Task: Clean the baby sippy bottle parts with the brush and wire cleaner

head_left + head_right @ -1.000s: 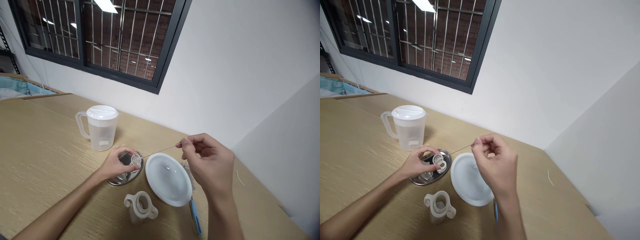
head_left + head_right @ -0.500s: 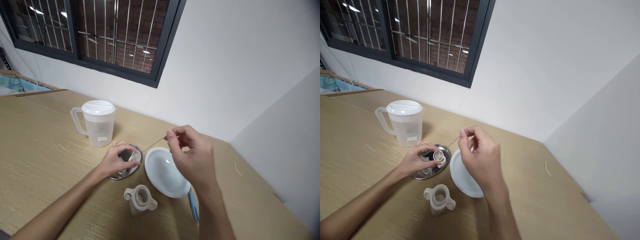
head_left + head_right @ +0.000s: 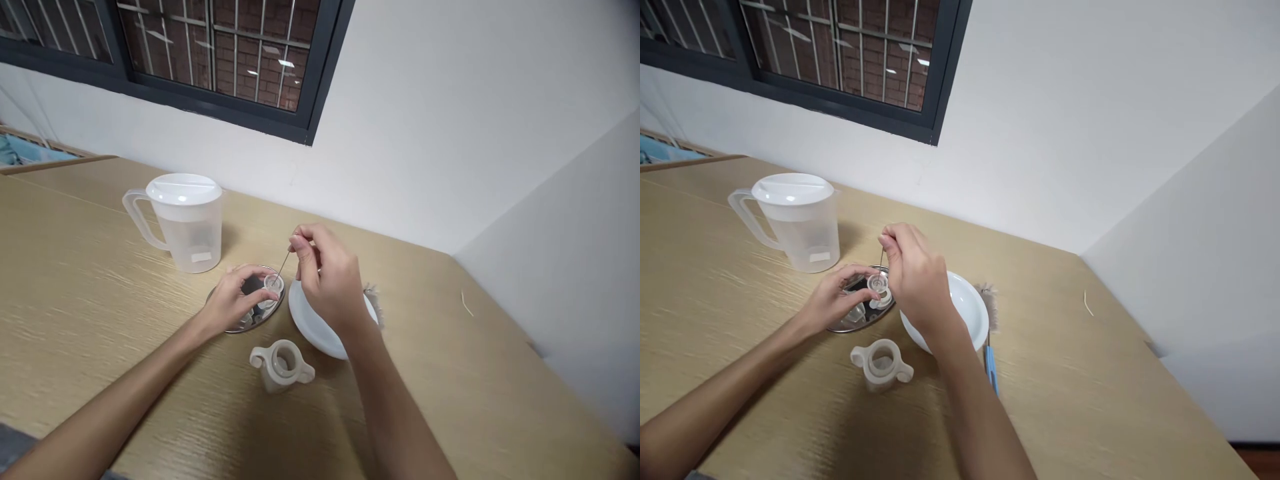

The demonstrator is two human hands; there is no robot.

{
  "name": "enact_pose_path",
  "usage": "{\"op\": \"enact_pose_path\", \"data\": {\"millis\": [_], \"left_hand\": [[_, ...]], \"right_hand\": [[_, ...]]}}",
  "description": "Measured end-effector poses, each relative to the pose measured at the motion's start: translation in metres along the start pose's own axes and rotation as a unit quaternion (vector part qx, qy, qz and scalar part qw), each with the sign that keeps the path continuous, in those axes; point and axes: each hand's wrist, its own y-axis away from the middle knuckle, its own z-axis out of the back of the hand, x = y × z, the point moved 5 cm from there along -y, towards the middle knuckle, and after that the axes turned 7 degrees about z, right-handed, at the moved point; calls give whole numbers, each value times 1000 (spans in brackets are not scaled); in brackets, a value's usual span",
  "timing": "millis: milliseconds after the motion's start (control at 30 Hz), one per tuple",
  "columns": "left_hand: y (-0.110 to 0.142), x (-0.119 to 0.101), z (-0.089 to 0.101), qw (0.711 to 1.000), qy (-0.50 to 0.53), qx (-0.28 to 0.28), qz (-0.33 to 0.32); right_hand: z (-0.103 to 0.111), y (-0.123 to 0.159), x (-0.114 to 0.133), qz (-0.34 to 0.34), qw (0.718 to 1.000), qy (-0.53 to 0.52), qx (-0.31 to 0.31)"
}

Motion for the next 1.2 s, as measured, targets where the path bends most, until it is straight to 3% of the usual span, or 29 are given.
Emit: {"op": "enact_pose_path", "data": {"millis": [200,567,800,1000,1200], "left_hand": [[2,11,-7,999,34,-8,26],[0,15,-7,995,82,-8,58],[0,16,-8,985,147,-43,75],[-3,9,5,978,180,-99,49],[-5,7,13,980,162,-108,52]], "right_hand": [[-10,3,-11,-40,999,-25,10],[-21,3,-15,-28,998,-3,58],[-27,5,-16,-35,996,-8,80],[-38,10,-20,-39,991,4,128],[-41,12,-17,-44,992,18,118]]}}
